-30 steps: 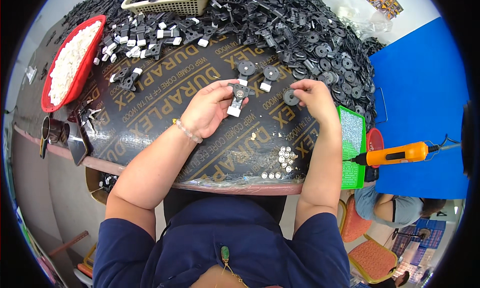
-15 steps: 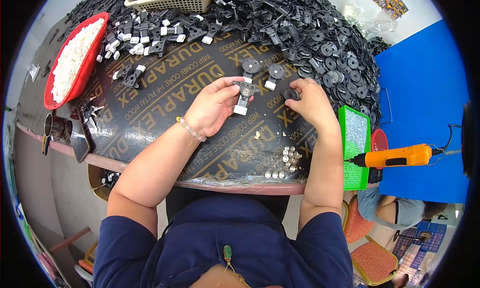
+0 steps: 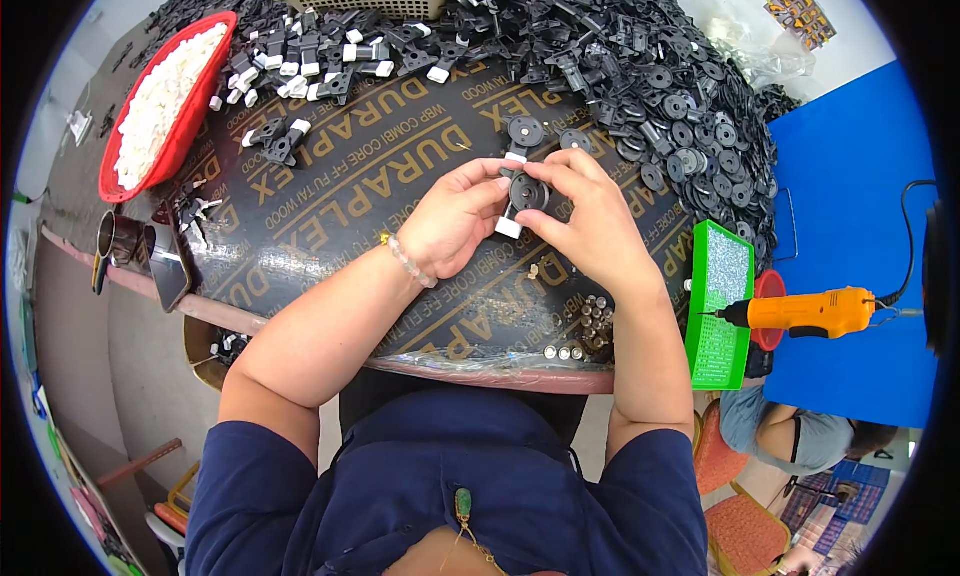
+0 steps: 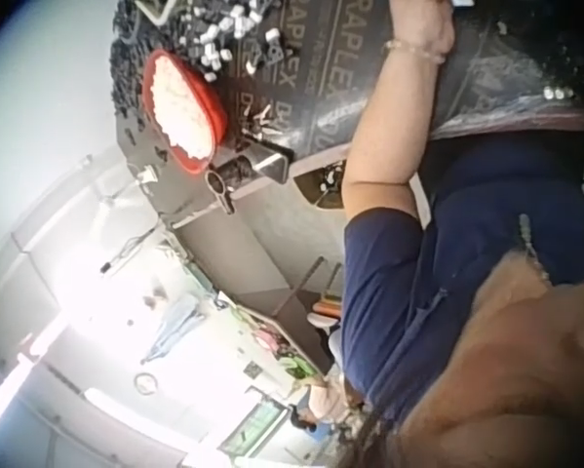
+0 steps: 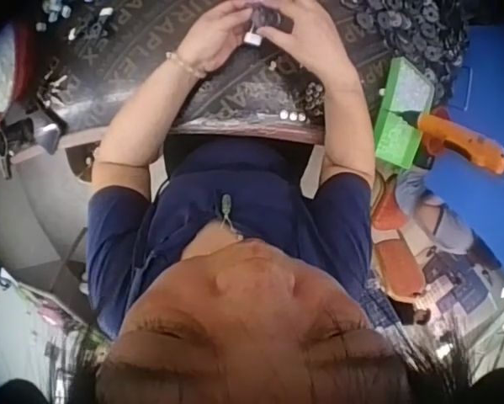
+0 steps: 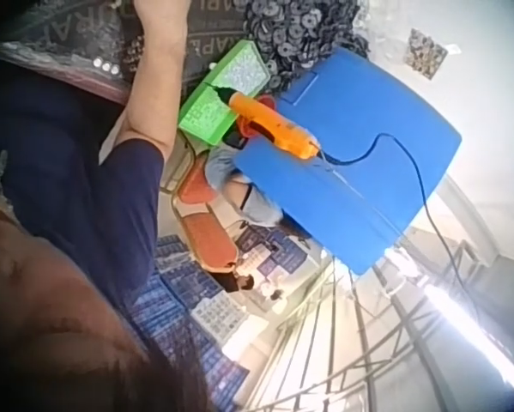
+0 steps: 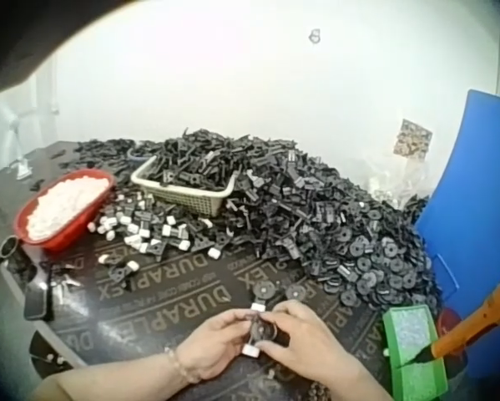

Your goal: Assembling small electromechanical parts at a factory workbench.

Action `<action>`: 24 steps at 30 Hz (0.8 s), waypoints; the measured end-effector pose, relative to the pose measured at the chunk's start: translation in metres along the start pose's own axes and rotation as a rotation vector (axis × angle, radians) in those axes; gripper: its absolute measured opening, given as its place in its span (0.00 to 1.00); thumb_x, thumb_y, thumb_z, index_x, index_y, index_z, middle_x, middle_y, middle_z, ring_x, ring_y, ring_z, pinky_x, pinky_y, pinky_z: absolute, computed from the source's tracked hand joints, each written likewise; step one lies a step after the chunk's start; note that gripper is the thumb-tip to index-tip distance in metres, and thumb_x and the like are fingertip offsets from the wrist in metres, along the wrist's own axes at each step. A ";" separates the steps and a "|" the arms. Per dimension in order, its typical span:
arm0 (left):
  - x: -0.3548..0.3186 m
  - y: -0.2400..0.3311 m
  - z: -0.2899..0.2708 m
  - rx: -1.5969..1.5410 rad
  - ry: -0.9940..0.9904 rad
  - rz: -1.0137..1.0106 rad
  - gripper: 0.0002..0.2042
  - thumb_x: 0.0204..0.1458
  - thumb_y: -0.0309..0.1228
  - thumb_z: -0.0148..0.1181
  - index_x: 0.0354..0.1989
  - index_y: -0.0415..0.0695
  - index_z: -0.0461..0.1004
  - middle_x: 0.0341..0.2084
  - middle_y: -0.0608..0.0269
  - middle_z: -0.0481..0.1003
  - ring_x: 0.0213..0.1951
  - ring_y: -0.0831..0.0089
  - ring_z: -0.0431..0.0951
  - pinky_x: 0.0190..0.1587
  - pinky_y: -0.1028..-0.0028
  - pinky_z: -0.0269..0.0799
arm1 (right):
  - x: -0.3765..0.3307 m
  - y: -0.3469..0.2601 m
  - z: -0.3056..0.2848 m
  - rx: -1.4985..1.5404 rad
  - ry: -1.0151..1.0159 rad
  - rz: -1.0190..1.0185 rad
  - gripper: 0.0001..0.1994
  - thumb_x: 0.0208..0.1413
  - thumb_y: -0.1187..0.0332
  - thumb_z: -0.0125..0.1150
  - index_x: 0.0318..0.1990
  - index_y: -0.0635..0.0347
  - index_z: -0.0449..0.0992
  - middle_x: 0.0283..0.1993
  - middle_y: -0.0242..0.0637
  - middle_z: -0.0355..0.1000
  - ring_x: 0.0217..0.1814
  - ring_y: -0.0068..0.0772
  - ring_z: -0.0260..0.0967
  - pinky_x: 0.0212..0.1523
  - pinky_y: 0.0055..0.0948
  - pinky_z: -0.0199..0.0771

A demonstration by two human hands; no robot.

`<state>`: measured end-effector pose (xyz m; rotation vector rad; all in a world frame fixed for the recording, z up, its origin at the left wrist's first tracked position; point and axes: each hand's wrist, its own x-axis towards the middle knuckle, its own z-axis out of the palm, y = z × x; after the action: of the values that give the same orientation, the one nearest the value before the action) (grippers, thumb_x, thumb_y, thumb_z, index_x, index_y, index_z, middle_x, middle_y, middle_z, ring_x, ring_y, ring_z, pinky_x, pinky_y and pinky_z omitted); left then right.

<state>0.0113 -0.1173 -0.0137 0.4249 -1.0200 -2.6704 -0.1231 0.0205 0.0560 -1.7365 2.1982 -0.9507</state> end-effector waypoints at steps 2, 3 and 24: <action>0.000 0.000 0.001 -0.004 0.001 0.015 0.12 0.66 0.25 0.50 0.56 0.40 0.72 0.46 0.60 0.78 0.47 0.72 0.80 0.51 0.69 0.79 | 0.000 0.002 0.001 0.019 0.020 -0.025 0.24 0.48 0.70 0.74 0.55 0.62 0.78 0.49 0.42 0.73 0.51 0.45 0.74 0.54 0.37 0.73; 0.000 0.000 0.001 -0.002 0.002 0.015 0.12 0.66 0.25 0.50 0.56 0.40 0.72 0.46 0.60 0.78 0.47 0.72 0.80 0.51 0.69 0.79 | 0.000 0.002 0.001 0.022 0.021 -0.025 0.24 0.48 0.70 0.74 0.55 0.62 0.78 0.49 0.42 0.73 0.51 0.45 0.74 0.54 0.37 0.73; -0.005 0.089 -0.036 1.950 0.697 0.820 0.22 0.52 0.34 0.67 0.57 0.47 0.75 0.53 0.47 0.74 0.56 0.50 0.75 0.60 0.50 0.69 | -0.016 0.075 -0.055 -0.187 0.177 0.407 0.23 0.48 0.71 0.74 0.53 0.67 0.79 0.44 0.43 0.77 0.42 0.34 0.76 0.46 0.29 0.76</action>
<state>0.0399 -0.2018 0.0221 0.7919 -2.3086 -0.1221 -0.2067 0.0639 0.0510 -1.2262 2.6877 -0.8459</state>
